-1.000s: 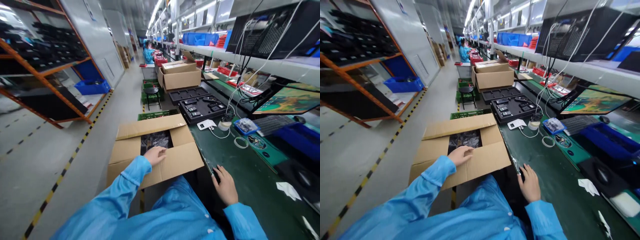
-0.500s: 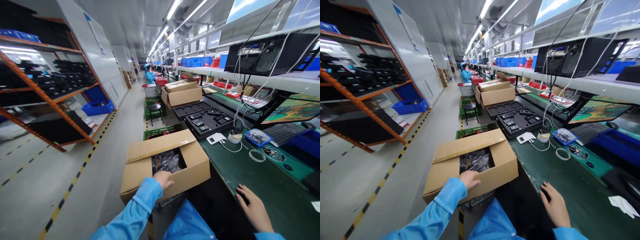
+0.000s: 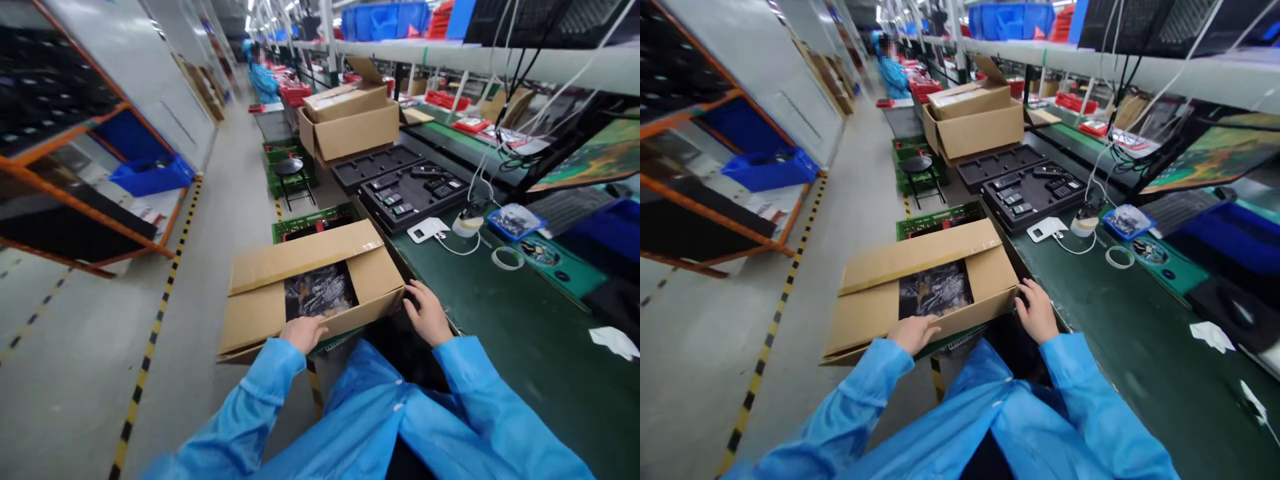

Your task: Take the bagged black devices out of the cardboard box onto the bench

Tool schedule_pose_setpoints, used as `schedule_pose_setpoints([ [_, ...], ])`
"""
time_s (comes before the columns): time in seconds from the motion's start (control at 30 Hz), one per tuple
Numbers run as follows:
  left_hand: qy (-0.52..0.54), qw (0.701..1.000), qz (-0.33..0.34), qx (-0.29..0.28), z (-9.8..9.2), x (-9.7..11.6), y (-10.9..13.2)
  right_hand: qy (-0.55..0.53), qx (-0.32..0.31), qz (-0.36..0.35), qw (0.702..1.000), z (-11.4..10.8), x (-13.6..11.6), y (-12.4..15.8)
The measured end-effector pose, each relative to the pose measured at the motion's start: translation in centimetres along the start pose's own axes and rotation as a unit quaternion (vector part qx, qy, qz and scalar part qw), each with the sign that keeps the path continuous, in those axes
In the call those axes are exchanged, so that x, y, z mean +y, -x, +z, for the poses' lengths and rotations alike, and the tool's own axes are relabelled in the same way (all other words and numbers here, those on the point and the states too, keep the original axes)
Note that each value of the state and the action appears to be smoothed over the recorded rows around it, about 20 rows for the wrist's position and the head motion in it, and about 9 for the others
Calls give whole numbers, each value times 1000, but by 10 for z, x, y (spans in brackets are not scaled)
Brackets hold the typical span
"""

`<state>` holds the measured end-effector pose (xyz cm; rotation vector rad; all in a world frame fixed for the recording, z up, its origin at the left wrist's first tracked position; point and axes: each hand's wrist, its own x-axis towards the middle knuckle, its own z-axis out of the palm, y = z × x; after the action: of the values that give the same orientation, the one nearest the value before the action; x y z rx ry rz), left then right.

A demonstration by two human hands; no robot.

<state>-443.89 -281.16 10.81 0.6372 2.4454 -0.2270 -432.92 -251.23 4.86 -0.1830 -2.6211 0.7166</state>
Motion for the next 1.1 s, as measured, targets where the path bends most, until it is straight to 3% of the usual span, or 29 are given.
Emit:
schedule_pose_setpoints([
  [0.23,1,997,9,-78,25,-5,39,22,-85,38,995,35,-40,-8],
  [0.4,125,986,45,-97,13,-10,24,78,-83,40,993,46,-43,0],
  [0.5,87,995,-21,-53,7,-23,-3,92,-79,23,992,46,-39,0],
  [0.63,1,992,-104,69,6,-39,-25,107,-65,16,992,47,-38,1],
  [0.73,-18,972,-158,175,-4,-55,-27,113,-62,10,992,49,-38,0],
  [0.83,-19,942,-221,251,-27,-79,-31,120,-57,3,991,52,-36,-1],
  [0.97,31,935,-257,243,-55,-116,-54,128,-30,-11,991,59,-28,-2],
  [1.1,72,944,-235,219,-61,-143,-88,125,-3,-23,992,68,-19,-3],
])
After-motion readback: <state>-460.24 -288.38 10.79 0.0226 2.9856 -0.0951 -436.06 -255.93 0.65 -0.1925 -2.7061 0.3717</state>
